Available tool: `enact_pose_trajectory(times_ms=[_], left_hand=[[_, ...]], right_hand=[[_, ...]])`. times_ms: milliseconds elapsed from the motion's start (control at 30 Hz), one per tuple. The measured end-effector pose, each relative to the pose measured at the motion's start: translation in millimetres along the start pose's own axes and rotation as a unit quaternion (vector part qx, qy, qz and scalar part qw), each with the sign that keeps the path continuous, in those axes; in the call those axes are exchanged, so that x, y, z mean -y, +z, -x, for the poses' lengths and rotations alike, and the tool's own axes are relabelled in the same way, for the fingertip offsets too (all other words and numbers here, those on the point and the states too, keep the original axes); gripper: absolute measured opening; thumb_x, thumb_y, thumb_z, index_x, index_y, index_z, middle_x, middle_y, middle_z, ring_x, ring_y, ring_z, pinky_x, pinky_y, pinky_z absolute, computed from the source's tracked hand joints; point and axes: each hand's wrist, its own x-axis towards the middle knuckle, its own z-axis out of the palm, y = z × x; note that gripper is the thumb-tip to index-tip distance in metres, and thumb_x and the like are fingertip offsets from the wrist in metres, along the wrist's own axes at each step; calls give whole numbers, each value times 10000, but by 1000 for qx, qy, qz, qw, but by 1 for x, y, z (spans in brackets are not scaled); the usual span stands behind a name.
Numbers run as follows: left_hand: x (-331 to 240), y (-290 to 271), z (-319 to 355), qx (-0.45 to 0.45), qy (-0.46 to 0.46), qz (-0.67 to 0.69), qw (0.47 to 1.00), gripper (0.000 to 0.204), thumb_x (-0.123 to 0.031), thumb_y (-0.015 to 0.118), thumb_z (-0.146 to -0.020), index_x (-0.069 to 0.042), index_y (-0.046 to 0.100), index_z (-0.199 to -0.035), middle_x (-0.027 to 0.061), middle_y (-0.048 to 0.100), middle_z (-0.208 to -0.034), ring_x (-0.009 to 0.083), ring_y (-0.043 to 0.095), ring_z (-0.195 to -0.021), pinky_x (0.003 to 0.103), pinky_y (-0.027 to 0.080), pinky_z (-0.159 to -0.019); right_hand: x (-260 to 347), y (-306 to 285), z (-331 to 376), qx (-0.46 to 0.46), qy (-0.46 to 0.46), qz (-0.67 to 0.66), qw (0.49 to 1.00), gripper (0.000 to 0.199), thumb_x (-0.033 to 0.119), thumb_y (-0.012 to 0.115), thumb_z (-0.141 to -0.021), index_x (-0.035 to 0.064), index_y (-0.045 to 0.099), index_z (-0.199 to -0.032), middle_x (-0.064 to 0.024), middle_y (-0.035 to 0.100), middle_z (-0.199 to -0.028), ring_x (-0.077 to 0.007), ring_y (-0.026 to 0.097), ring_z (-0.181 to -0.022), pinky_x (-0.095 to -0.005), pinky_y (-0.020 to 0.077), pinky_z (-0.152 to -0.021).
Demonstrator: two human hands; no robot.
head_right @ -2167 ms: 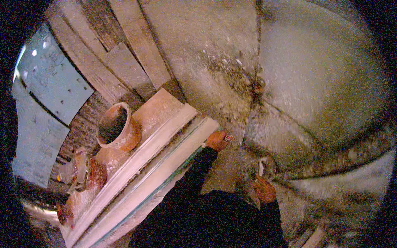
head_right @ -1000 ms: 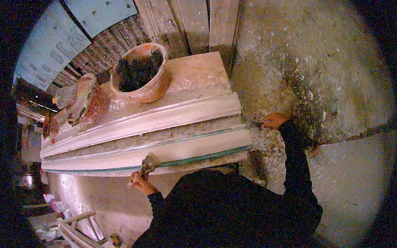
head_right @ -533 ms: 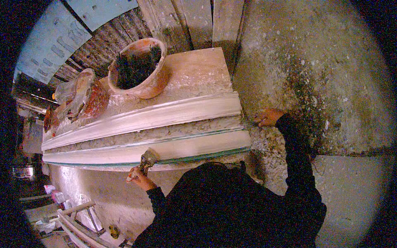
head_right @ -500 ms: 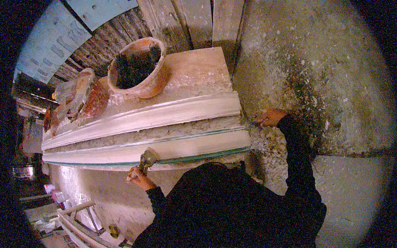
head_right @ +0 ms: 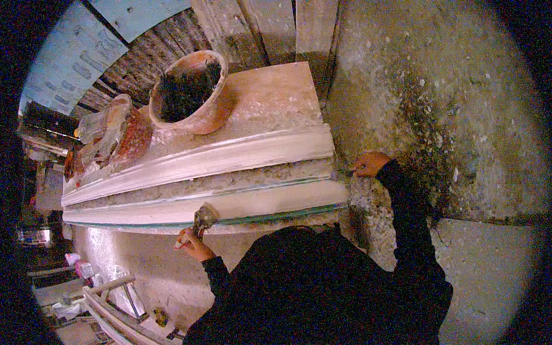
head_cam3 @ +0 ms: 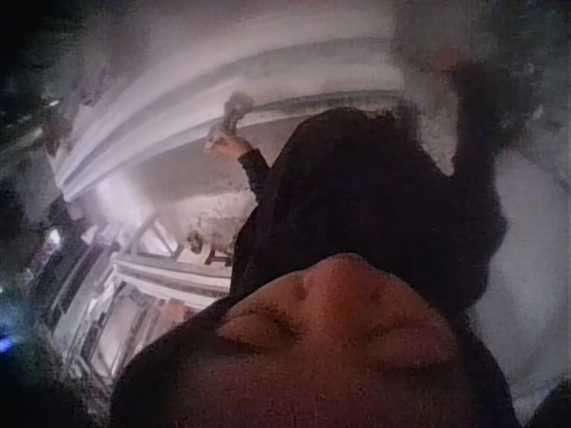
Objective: The person applies a white putty-like substance to the edge of a long white molding piece using a putty knife. They repeatedly smooth the material along the length of the molding, occasionally adding more putty from a container.
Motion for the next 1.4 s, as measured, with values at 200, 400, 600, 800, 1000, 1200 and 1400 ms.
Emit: enact_pose_trajectory(times_ms=[200, 400, 600, 800, 1000, 1200, 1400], left_hand=[[0, -2, 1, 5, 1, -17, 1000, 242, -222, 526, -863, -52, 449, -1017, 82, 532, -937, 158, 563, -798, 251, 497, -628], [1, -2, 0, -6, -9, -24, 1000, 258, -230, 534, -855, -52, 443, -1018, 85, 530, -937, 157, 561, -811, 255, 501, -629], [-1, -1, -1, 10, 0, -7, 1000, 272, -242, 545, -851, -48, 441, -1011, 90, 533, -938, 164, 565, -815, 266, 507, -631], [4, -5, -3, 18, 2, -10, 1000, 266, -239, 550, -847, -48, 447, -1001, 80, 532, -927, 161, 564, -817, 259, 504, -640], [0, -1, 0, 1, -16, -15, 1000, 261, -240, 563, -835, -52, 446, -972, 71, 532, -912, 148, 559, -806, 257, 501, -640], [0, -1, -2, 5, -18, -10, 1000, 259, -241, 561, -840, -51, 449, -974, 74, 535, -914, 142, 559, -803, 251, 498, -642], [10, -11, -3, -7, -32, -16, 999, 272, -228, 568, -839, -58, 449, -1016, 77, 538, -934, 153, 565, -814, 250, 498, -643]], right_hand=[[17, -28, 9, 57, 16, -25, 998, 345, 457, 624, -702, 249, 654, -976, -87, 643, -745, -237, 608, -665, -360, 466, -606], [48, -20, -14, 156, 107, -42, 981, 394, 500, 565, -729, 265, 617, -1040, -66, 571, -1104, -257, 574, -927, -400, 453, -808], [31, -31, 1, 115, 56, -97, 987, 366, 462, 612, -703, 235, 648, -987, -95, 641, -847, -294, 598, -779, -383, 464, -692], [43, -5, -27, 39, -54, -51, 996, 386, 491, 561, -734, 199, 656, -969, -84, 645, -816, -286, 600, -753, -394, 471, -669], [14, -5, -22, 98, -7, -48, 994, 391, 482, 586, -728, 216, 638, -1010, -93, 631, -920, -287, 594, -818, -400, 463, -742], [75, 25, -64, 37, -93, -58, 993, 388, 460, 595, -732, 224, 623, -1038, -102, 635, -913, -281, 599, -817, -377, 458, -728], [48, -11, -29, 116, 2, -53, 992, 389, 473, 598, -724, 223, 633, -1020, -105, 644, -837, -286, 606, -777, -374, 459, -711]])
